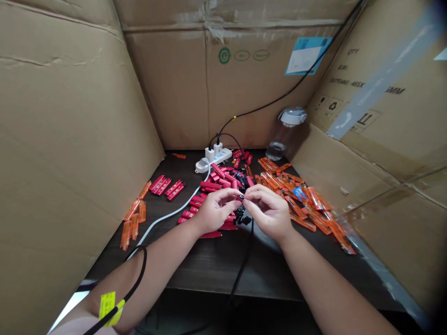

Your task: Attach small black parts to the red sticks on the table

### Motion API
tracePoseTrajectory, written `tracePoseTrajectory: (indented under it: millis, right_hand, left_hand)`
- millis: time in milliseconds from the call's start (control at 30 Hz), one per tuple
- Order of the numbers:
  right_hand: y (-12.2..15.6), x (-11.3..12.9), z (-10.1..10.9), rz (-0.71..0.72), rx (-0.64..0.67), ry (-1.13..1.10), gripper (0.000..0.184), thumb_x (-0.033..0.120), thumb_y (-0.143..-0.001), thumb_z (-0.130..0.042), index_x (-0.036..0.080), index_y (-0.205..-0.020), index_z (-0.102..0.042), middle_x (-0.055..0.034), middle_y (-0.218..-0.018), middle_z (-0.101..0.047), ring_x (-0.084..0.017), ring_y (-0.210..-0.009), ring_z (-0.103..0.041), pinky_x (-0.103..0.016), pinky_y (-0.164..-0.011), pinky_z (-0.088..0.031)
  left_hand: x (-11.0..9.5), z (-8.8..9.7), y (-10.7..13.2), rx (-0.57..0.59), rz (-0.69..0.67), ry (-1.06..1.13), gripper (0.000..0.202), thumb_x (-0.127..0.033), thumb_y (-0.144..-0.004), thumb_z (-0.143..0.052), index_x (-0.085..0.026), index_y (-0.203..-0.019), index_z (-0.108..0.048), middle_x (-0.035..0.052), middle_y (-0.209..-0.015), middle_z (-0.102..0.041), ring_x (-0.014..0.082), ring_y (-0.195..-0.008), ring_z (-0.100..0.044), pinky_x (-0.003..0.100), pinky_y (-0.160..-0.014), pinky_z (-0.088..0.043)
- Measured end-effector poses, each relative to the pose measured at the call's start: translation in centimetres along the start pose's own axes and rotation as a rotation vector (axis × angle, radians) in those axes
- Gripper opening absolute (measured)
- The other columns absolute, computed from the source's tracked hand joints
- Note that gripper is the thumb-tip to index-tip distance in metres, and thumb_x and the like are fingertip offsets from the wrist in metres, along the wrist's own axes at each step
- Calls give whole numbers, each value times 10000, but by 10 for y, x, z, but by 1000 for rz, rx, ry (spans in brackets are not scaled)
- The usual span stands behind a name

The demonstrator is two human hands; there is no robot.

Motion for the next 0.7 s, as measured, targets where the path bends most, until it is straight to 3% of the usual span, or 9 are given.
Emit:
tracePoseTrajectory:
  millis: [333,700]
  right_hand:
    - [0,7,1,122,14,61,160,65,-776,-606,188,-870,-646,-55,-848,-600,-156,-767,-593,-298,-687,-496]
    - [-4,3,3,125,105,186,134,187,-825,-579,211,-893,-692,-72,-869,-625,-160,-769,-597,-298,-669,-502]
  left_hand:
    - [-2,1,1,-19,18,26,283,-321,-741,-699,-142,-952,-642,58,-880,-689,152,-772,-649,286,-729,-539]
    - [-4,8,-2,-31,34,-106,236,-314,-744,-674,-145,-908,-658,56,-849,-695,158,-739,-659,278,-670,-548]
Point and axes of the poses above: each hand's wrist, its own y-axis away from the middle knuckle, its own z-axis out of the back of the hand, x = y × z, the point moved 6 cm from there along -y, towards the middle knuckle
